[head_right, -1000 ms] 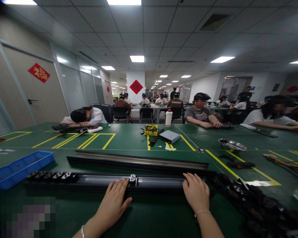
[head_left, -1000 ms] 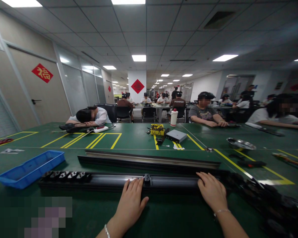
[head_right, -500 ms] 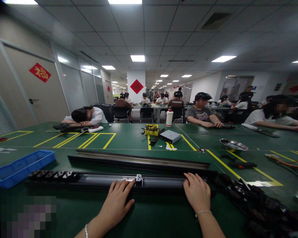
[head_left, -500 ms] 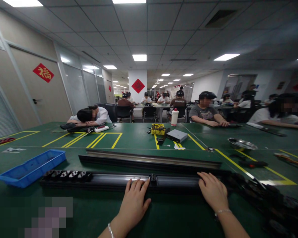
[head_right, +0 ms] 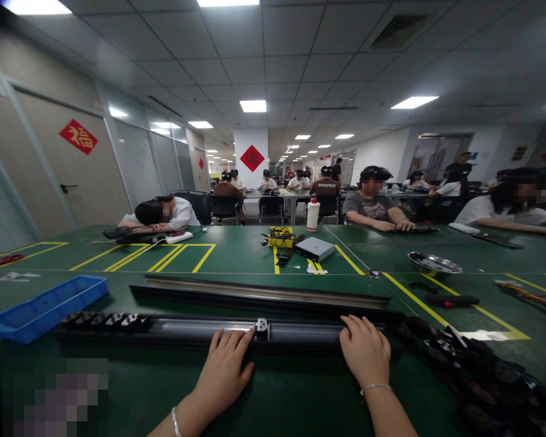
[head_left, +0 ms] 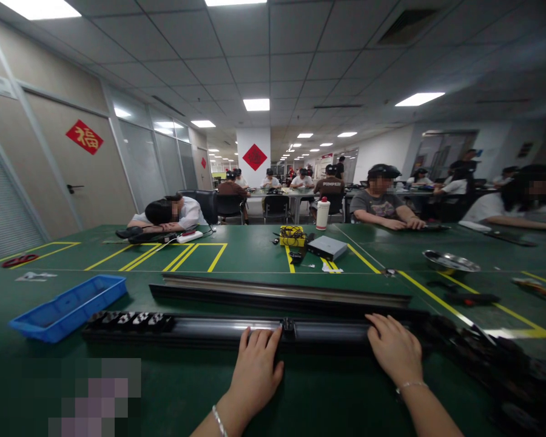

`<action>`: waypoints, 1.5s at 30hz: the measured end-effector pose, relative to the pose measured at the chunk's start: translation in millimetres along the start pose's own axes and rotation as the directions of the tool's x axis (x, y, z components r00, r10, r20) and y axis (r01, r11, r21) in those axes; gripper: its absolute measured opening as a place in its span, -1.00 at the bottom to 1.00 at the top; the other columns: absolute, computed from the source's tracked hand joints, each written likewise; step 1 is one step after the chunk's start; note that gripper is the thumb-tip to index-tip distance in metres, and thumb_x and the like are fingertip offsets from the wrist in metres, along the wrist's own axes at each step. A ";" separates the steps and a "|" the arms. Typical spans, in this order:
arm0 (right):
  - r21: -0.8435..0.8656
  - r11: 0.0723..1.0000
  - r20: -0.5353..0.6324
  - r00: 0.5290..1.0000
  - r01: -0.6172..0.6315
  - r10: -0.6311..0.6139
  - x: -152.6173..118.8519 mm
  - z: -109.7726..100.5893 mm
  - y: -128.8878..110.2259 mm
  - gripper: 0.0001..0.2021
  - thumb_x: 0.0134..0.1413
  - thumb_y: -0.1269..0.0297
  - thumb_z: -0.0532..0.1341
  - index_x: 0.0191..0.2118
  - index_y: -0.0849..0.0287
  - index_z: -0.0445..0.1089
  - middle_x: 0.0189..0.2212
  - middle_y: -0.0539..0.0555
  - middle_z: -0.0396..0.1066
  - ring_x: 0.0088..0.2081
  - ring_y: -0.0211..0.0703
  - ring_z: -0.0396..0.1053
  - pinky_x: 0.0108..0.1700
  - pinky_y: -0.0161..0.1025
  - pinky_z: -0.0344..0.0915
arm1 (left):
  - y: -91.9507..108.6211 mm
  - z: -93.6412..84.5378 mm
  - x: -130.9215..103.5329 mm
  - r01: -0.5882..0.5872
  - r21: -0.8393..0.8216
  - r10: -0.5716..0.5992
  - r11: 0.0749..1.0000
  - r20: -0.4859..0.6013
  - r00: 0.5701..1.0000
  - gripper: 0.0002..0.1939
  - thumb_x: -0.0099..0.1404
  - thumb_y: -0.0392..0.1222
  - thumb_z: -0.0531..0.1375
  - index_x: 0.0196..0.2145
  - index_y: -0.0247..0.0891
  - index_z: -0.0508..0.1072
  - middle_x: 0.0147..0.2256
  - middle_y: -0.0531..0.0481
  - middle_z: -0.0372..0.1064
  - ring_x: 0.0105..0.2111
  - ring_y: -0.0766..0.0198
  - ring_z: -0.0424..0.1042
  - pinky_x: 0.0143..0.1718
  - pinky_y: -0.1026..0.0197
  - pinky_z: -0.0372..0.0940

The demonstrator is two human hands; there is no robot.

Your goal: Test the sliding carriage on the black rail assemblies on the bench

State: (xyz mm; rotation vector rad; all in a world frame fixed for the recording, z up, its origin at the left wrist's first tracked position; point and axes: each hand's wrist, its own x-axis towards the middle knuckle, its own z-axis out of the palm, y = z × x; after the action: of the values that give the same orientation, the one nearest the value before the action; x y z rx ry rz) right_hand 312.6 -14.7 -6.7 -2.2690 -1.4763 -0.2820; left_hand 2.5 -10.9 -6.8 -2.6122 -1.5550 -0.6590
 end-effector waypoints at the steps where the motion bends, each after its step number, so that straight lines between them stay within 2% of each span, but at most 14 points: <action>1: 0.003 1.000 -0.005 1.000 -0.001 0.001 0.1 0.7 0.1 -0.56 0.06 0.22 -0.12 -0.06 -0.02 0.41 0.04 -0.02 0.34 0.13 -0.06 0.13 0.10 0.02 0.01 | 3.8 1.5 0.7 -0.007 -0.003 0.007 1.000 -0.004 1.000 -0.42 0.19 -0.13 0.09 0.18 -0.09 0.12 0.01 -0.03 0.28 0.03 0.11 0.18 0.19 -0.08 -0.14; 5: 0.005 1.000 -0.034 0.999 0.014 -0.014 0.6 2.5 0.3 -0.57 0.06 0.23 -0.10 -0.06 0.00 0.41 0.03 -0.01 0.34 0.12 -0.07 0.14 0.10 -0.01 0.03 | 12.1 6.9 1.4 -0.009 -0.006 0.009 1.000 -0.004 1.000 -0.41 0.18 -0.16 0.08 0.18 -0.12 0.12 0.01 -0.05 0.26 0.04 0.09 0.17 0.19 -0.10 -0.15; 9: 0.003 1.000 -0.038 0.999 0.025 -0.024 0.1 3.4 0.8 -0.57 0.07 0.22 -0.10 -0.06 0.00 0.41 0.04 -0.01 0.34 0.12 -0.07 0.14 0.10 0.00 0.02 | 9.0 8.3 0.1 -0.028 -0.022 0.028 0.999 -0.009 1.000 -0.42 0.18 -0.18 0.08 0.18 -0.07 0.13 0.00 -0.01 0.27 0.04 0.13 0.17 0.20 -0.07 -0.15; 21: 0.006 1.000 -0.006 1.000 -0.008 0.008 -0.9 -1.4 -3.0 -0.57 0.07 0.22 -0.11 -0.04 0.00 0.40 0.05 -0.04 0.33 0.13 -0.10 0.13 0.11 -0.03 -0.01 | 9.6 1.9 0.7 -0.026 -0.008 0.026 1.000 -0.016 1.000 -0.46 0.21 -0.22 0.05 0.16 -0.06 0.15 -0.03 -0.02 0.29 0.01 0.15 0.21 0.19 -0.05 -0.12; 27: 0.014 1.000 -0.014 1.000 -0.022 0.023 -2.2 -4.0 -7.1 -0.57 0.07 0.25 -0.11 -0.06 0.02 0.41 0.04 -0.03 0.34 0.13 -0.09 0.13 0.12 -0.03 -0.02 | 25.2 5.4 5.3 0.017 0.084 -0.017 0.996 -0.004 1.000 -0.45 0.20 -0.16 0.08 0.16 -0.02 0.16 -0.09 -0.02 0.31 -0.04 0.11 0.23 0.16 -0.15 -0.15; 31: 0.022 1.000 -0.005 1.000 -0.007 0.007 -2.3 -3.2 -5.8 -0.57 0.09 0.23 -0.12 -0.05 0.01 0.40 0.04 -0.03 0.34 0.13 -0.10 0.13 0.12 -0.03 -0.02 | 34.4 10.5 9.0 -0.001 0.029 0.002 1.000 -0.019 1.000 -0.47 0.20 -0.18 0.07 0.14 -0.04 0.18 -0.12 -0.02 0.31 -0.05 0.13 0.24 0.17 -0.13 -0.17; 38: 0.011 1.000 -0.026 1.000 -0.005 0.006 -2.6 -2.3 -6.3 -0.58 0.05 0.28 -0.09 -0.06 0.03 0.41 0.03 -0.02 0.35 0.12 -0.10 0.14 0.11 -0.04 -0.01 | 31.6 9.6 8.6 -0.021 -0.019 0.021 1.000 -0.019 1.000 -0.47 0.19 -0.22 0.06 0.14 -0.03 0.18 -0.10 0.00 0.31 -0.05 0.14 0.23 0.17 -0.10 -0.15; 45: 0.016 1.000 -0.022 1.000 -0.008 0.008 -2.0 -1.9 -6.1 -0.57 0.05 0.27 -0.09 -0.05 0.02 0.40 0.03 -0.03 0.35 0.12 -0.10 0.13 0.12 -0.03 -0.03 | 32.9 6.7 9.4 -0.024 0.013 0.024 1.000 0.001 1.000 -0.45 0.19 -0.23 0.06 0.15 -0.04 0.17 -0.09 -0.01 0.30 -0.05 0.14 0.23 0.17 -0.10 -0.15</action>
State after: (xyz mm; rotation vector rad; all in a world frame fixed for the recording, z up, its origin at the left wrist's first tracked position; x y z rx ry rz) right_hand 306.4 -15.1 -4.4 -2.2516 -1.4527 -0.2906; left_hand 36.4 -17.9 -3.3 -2.6178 -1.5200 -0.6438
